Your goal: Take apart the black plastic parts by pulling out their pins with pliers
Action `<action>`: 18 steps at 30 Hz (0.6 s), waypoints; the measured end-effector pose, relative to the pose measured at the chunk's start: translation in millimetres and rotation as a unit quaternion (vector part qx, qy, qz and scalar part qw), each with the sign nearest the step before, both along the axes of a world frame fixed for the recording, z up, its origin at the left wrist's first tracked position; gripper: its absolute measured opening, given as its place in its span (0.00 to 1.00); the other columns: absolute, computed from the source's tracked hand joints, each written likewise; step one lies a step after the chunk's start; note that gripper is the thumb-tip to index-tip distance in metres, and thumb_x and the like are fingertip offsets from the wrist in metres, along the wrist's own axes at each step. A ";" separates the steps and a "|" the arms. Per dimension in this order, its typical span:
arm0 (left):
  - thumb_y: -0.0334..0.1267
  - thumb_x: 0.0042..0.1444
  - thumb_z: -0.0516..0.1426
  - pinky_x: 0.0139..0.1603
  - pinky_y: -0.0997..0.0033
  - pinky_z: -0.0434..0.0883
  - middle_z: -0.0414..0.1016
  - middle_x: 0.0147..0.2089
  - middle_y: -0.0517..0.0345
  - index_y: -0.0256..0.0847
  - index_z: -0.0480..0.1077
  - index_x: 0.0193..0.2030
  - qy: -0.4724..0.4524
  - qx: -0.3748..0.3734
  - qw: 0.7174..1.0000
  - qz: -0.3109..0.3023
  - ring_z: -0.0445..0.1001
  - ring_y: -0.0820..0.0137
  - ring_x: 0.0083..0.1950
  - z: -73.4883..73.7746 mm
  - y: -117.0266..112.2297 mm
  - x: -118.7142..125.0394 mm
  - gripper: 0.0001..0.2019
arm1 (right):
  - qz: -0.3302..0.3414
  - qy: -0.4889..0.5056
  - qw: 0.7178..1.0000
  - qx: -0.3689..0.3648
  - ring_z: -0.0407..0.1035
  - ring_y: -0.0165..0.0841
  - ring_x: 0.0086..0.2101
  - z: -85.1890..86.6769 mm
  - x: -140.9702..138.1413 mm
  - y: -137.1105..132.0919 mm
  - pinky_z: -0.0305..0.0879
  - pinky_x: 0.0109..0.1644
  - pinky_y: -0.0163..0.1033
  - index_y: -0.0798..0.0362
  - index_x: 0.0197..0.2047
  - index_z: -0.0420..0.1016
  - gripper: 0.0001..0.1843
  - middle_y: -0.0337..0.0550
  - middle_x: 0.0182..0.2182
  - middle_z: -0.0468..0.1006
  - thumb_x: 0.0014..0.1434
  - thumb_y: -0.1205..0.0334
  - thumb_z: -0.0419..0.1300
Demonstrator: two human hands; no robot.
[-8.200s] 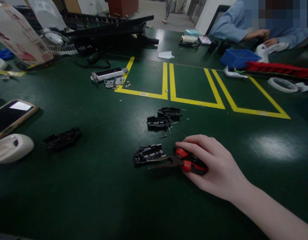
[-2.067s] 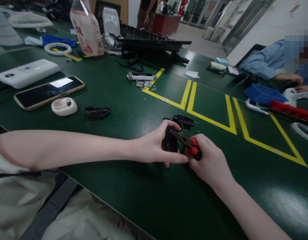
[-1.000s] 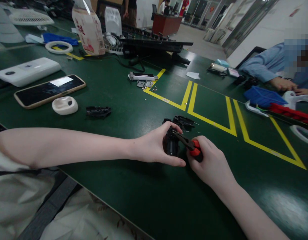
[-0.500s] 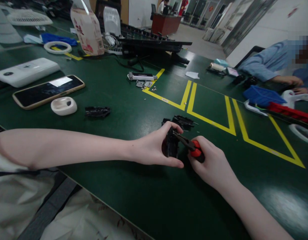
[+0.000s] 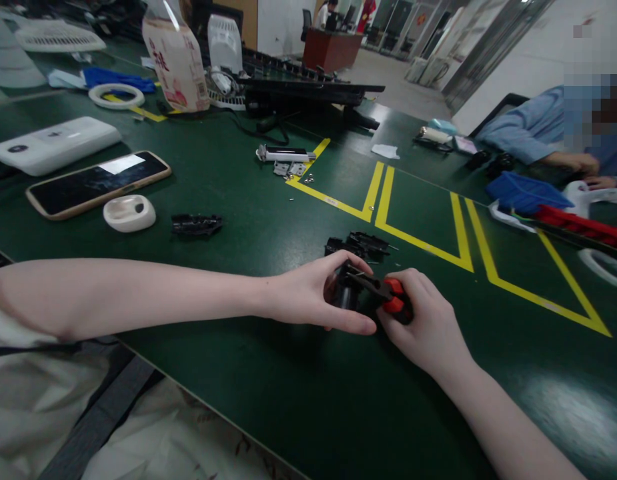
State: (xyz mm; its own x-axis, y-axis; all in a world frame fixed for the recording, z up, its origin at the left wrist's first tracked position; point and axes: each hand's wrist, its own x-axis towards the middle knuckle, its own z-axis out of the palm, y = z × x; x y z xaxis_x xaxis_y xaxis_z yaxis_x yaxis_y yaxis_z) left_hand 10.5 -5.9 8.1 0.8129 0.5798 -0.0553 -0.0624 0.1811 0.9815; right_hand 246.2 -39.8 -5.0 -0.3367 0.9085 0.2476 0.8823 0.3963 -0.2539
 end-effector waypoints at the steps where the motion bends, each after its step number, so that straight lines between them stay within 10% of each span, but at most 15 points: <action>1: 0.37 0.50 0.68 0.35 0.70 0.73 0.72 0.46 0.55 0.43 0.60 0.56 -0.001 0.005 1.000 -0.002 0.75 0.72 0.37 -0.4 0.3 -0.1 0.30 | 0.000 0.002 1.000 0.003 0.68 0.41 0.36 -0.2 0.0 -0.1 0.67 0.35 0.44 0.49 0.39 0.63 0.12 0.45 0.36 0.71 0.51 0.65 0.58; 9: 0.34 0.54 0.65 0.32 0.72 0.70 0.72 0.38 0.61 0.43 0.55 0.62 -0.012 -0.032 0.999 0.000 0.72 0.76 0.30 -2.2 1.4 -0.8 0.32 | 0.009 0.024 0.999 0.029 0.69 0.40 0.36 -3.7 4.5 0.0 0.66 0.35 0.43 0.49 0.42 0.64 0.14 0.44 0.37 0.71 0.51 0.66 0.59; 18: 0.56 0.64 0.51 0.31 0.71 0.68 0.65 0.27 0.66 0.40 0.61 0.51 -0.035 -0.013 0.999 -0.012 0.68 0.73 0.27 -12.2 3.7 -0.4 0.21 | 0.024 0.021 0.999 0.002 0.69 0.39 0.34 2.1 0.2 -2.3 0.66 0.34 0.42 0.49 0.38 0.66 0.09 0.44 0.34 0.73 0.53 0.65 0.58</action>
